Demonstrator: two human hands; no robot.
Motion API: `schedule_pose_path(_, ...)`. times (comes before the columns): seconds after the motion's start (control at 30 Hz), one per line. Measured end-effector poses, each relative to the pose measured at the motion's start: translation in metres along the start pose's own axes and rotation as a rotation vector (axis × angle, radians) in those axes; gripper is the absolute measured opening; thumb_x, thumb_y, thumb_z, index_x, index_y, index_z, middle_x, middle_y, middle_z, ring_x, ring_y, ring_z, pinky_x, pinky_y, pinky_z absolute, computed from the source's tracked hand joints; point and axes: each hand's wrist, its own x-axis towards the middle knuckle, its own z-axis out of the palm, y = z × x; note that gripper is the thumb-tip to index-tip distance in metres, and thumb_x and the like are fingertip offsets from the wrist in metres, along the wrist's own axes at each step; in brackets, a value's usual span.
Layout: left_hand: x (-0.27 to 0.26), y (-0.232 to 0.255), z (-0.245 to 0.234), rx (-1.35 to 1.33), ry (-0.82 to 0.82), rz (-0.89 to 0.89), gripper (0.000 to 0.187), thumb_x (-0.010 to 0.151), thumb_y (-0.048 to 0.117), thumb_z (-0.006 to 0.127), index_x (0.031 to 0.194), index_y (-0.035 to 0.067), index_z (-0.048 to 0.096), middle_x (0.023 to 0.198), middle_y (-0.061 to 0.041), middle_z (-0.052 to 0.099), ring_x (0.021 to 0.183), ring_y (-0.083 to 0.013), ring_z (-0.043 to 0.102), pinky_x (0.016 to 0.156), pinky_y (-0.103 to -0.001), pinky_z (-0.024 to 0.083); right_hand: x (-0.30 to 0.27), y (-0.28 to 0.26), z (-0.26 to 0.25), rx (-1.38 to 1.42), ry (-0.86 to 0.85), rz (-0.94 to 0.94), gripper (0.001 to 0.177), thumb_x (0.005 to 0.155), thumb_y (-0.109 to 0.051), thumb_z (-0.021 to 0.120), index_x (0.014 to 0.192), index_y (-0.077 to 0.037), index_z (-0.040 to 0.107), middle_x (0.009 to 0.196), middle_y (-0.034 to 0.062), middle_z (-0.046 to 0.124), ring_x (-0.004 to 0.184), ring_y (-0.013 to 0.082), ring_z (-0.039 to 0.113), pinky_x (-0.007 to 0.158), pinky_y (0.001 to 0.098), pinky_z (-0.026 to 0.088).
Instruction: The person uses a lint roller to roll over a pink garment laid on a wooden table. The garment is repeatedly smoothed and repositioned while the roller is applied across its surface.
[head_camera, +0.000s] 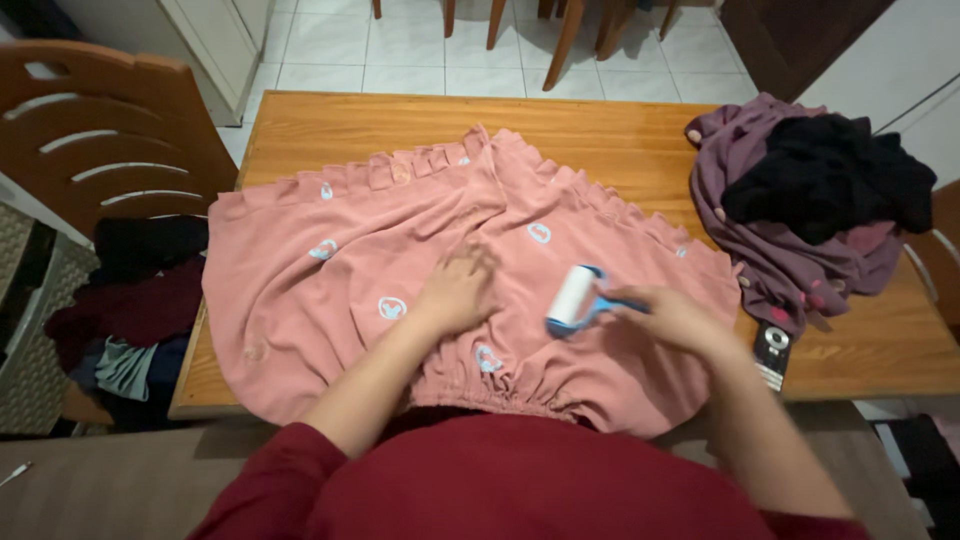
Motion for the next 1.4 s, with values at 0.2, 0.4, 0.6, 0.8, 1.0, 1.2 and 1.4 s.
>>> schedule_pose_path(0.2,-0.014,-0.020,0.014,-0.210,0.056,-0.041,0.154,0.056,0.070,0.088,0.157,0.003,-0.007,0.166,-0.032,-0.003,0.154,-0.0455,-0.001,0.123,-0.053,0.008,0.102,-0.056,0.057,-0.075,0.085,0.054,0.040,0.095,-0.037,0.062,0.133,-0.025,0.068,0.117,0.0119,0.074,0.103,0.0315,0.071,0.089,0.0419,0.055)
schedule_pose_path(0.4,-0.015,-0.018,0.008,-0.161,0.287,-0.035,0.157,0.047,0.068,0.093,0.161,0.008,0.004,0.167,-0.028,0.004,0.157,-0.0467,0.006,0.128,-0.053,0.010,0.139,-0.072,0.089,0.013,0.204,-0.030,0.041,0.095,-0.039,0.062,0.132,-0.021,0.067,0.119,0.0132,0.073,0.107,0.0337,0.070,0.089,0.0438,0.054)
schedule_pose_path(0.6,-0.010,-0.014,-0.007,-0.143,0.047,-0.027,0.149,0.051,0.064,0.094,0.161,0.005,0.012,0.166,-0.026,0.015,0.157,-0.0415,0.009,0.127,-0.053,0.010,0.041,-0.012,0.052,0.601,0.061,0.145,0.038,0.094,-0.020,0.066,0.131,-0.010,0.069,0.106,0.0045,0.081,0.091,0.0120,0.075,0.079,0.0280,0.061)
schedule_pose_path(0.8,-0.009,0.000,-0.032,-0.213,-0.174,-0.082,0.127,0.052,0.056,0.093,0.155,0.007,0.037,0.166,-0.014,0.031,0.155,-0.0338,0.023,0.126,-0.046,0.016,-0.065,0.010,-0.013,0.228,-0.033,0.685,0.043,0.092,-0.037,0.076,0.134,-0.029,0.074,0.079,0.0067,0.071,0.057,0.0168,0.054,0.054,0.0336,0.047)
schedule_pose_path(1.0,-0.010,0.001,-0.035,-0.210,-0.122,-0.047,0.126,0.050,0.055,0.096,0.150,0.007,0.038,0.162,-0.015,0.036,0.152,-0.0362,0.027,0.125,-0.047,0.018,-0.020,0.002,-0.002,-0.016,0.022,0.511,0.046,0.091,-0.038,0.070,0.137,-0.030,0.070,0.087,0.0050,0.079,0.062,0.0159,0.064,0.065,0.0319,0.054)
schedule_pose_path(1.2,-0.013,0.001,-0.029,-0.284,-0.096,-0.149,0.154,0.043,0.053,0.097,0.163,0.012,0.009,0.167,-0.026,0.017,0.146,-0.0447,0.028,0.120,-0.048,0.026,0.141,-0.016,0.064,0.201,0.410,-0.190,0.038,0.094,-0.022,0.068,0.130,-0.009,0.068,0.116,0.0113,0.074,0.104,0.0229,0.070,0.089,0.0369,0.055)
schedule_pose_path(1.4,-0.010,-0.008,-0.018,-0.207,-0.112,-0.114,0.148,0.046,0.061,0.093,0.162,0.015,0.014,0.166,-0.023,0.016,0.151,-0.0438,0.020,0.123,-0.051,0.019,0.171,-0.031,0.065,0.065,0.371,-0.074,0.043,0.095,-0.034,0.069,0.133,-0.015,0.069,0.123,0.0138,0.073,0.106,0.0270,0.069,0.090,0.0371,0.053)
